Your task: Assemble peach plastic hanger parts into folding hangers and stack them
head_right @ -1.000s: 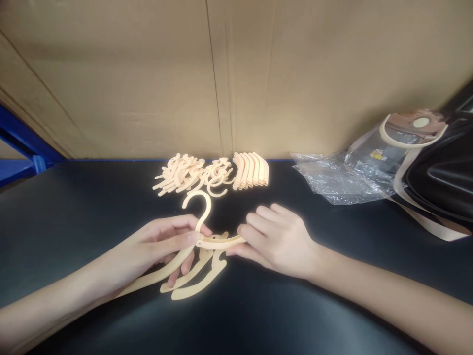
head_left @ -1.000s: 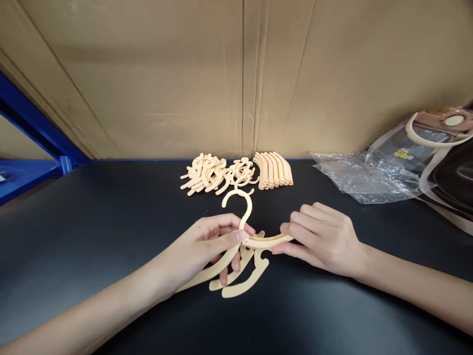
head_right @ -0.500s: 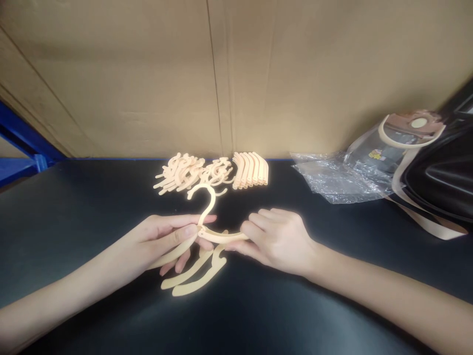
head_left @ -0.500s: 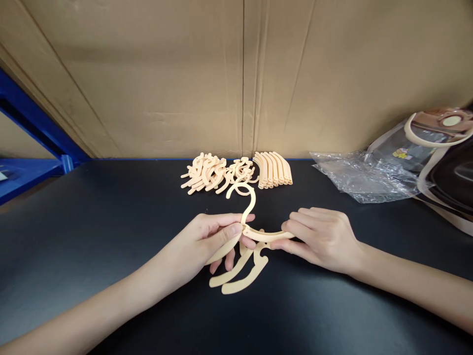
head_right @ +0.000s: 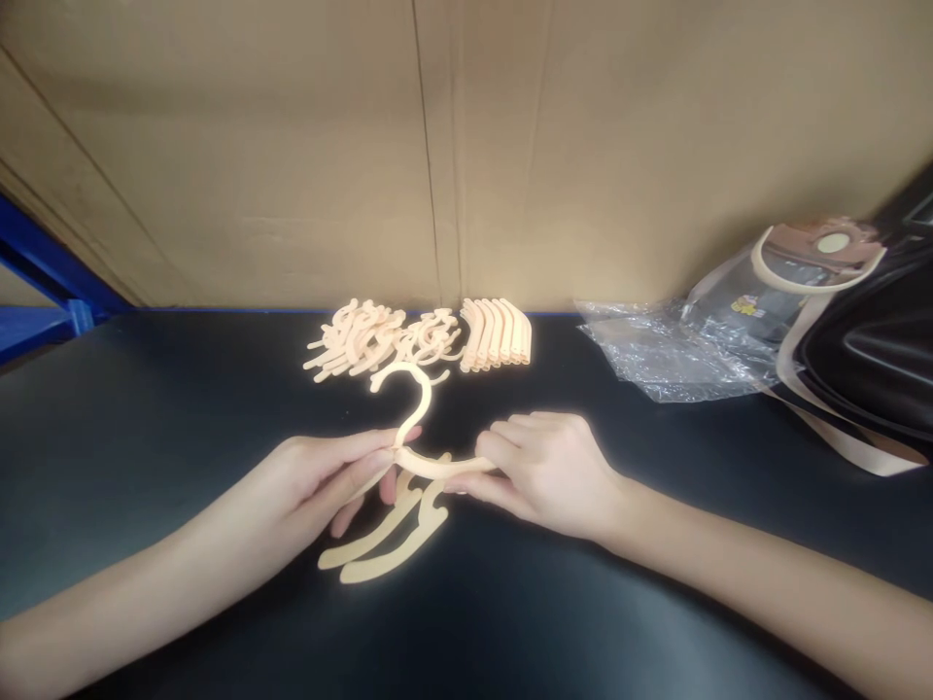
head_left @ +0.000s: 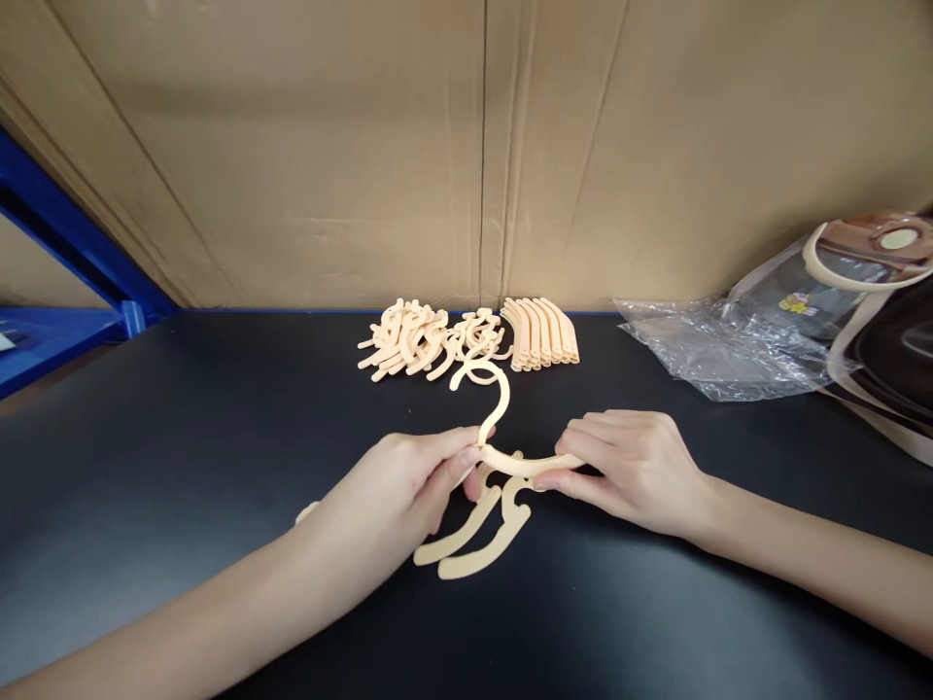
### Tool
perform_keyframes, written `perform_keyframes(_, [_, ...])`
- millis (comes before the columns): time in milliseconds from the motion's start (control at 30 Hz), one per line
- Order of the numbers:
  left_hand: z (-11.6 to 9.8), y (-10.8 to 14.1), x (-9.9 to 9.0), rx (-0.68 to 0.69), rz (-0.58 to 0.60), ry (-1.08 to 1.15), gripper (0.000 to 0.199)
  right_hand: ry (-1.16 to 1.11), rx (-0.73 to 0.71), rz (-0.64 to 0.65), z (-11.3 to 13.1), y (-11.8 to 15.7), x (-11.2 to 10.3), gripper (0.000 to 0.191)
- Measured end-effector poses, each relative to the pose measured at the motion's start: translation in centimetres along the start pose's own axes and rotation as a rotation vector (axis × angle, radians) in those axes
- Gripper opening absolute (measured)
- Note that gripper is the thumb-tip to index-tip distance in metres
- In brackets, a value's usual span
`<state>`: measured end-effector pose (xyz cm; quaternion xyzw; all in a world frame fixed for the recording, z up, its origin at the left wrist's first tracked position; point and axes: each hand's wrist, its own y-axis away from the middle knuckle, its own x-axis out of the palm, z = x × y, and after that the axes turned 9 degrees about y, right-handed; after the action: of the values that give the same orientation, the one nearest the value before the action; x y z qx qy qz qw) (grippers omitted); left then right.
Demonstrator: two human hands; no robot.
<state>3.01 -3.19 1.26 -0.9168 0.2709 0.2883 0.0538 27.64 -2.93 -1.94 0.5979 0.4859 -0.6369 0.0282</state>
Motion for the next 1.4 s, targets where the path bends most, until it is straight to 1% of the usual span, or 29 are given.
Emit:
perform_keyframes(67, [0.0,0.4,0.2,0.144,-0.091,-0.248,0.035,-0.019,-0.001,-0.004,-0.2,-0.1,0.1,0.047])
perform_keyframes(133, [0.1,0.7,0.3,0.299,-0.158,-0.426,0.028,-0.049,-0.017,-0.003,-0.4,-0.2,0.1,0.045])
perform_keyframes(200, [0.6,0.9,0.5,0.404,-0.186,-0.546,0.025,-0.074,-0.039,-0.024,-0.4,-0.3,0.0,0.038])
perform_keyframes(267, [1.2,0.9,0.7,0.467,-0.209,-0.608,0.027,-0.038,-0.047,-0.107,-0.3,-0.3,-0.2,0.03])
perform_keyframes(333, [1.8,0.9,1.0,0.499,-0.223,-0.617,0.03,0.043,-0.052,-0.21,-0.1,-0.2,-0.5,0.024])
perform_keyframes(400, [2.0,0.9,1.1,0.509,-0.218,-0.606,0.031,0.094,-0.081,-0.268,0.1,0.0,-0.7,0.02])
perform_keyframes(467, [1.9,0.9,1.2,0.503,-0.187,-0.607,0.032,0.078,-0.141,-0.249,0.2,0.1,-0.8,0.018])
perform_keyframes(533, [1.4,1.0,1.2,0.506,-0.156,-0.621,0.033,0.049,-0.192,-0.199,0.2,0.1,-0.8,0.026])
perform_keyframes(600, [1.0,1.1,1.1,0.509,-0.128,-0.648,0.033,0.037,-0.203,-0.157,0.2,0.0,-0.7,0.035])
perform_keyframes(667, [0.7,1.1,1.2,0.531,-0.11,-0.663,0.033,0.036,-0.191,-0.143,0.2,-0.1,-0.7,0.039])
perform_keyframes(767, [0.7,1.1,1.3,0.587,-0.13,-0.655,0.033,0.041,-0.191,-0.135,0.2,-0.2,-0.7,0.035])
perform_keyframes(900, [1.0,1.0,1.5,0.647,-0.166,-0.639,0.027,0.013,-0.183,-0.14,0.3,-0.4,-0.8,0.024])
perform_keyframes(967, [1.0,1.1,1.6,0.676,-0.176,-0.648,0.024,-0.034,-0.131,-0.127,0.2,-0.5,-0.7,0.026])
perform_keyframes(1033, [0.9,1.1,1.5,0.711,-0.194,-0.671,0.024,-0.101,-0.021,-0.089,0.0,-0.5,-0.6,0.027])
perform_keyframes(1100, [0.8,1.0,1.2,0.731,-0.205,-0.704,0.026,-0.171,0.133,-0.033,-0.3,-0.6,-0.4,0.022])
perform_keyframes(1200, [1.1,0.5,0.5,0.734,-0.187,-0.76,0.028,-0.283,0.379,0.036,-0.9,-0.6,0.1,0.009])
perform_keyframes(1267, [1.5,0.0,-0.1,0.732,-0.179,-0.806,0.03,-0.378,0.509,0.055,-1.2,-0.5,0.4,0.008])
perform_keyframes(1333, [2.0,-0.6,-0.5,0.735,-0.202,-0.843,0.032,-0.457,0.582,0.065,-1.3,-0.3,0.6,0.012])
perform_keyframes(1400, [2.3,-1.0,-0.8,0.722,-0.227,-0.859,0.031,-0.482,0.587,0.073,-1.4,-0.2,0.6,0.015])
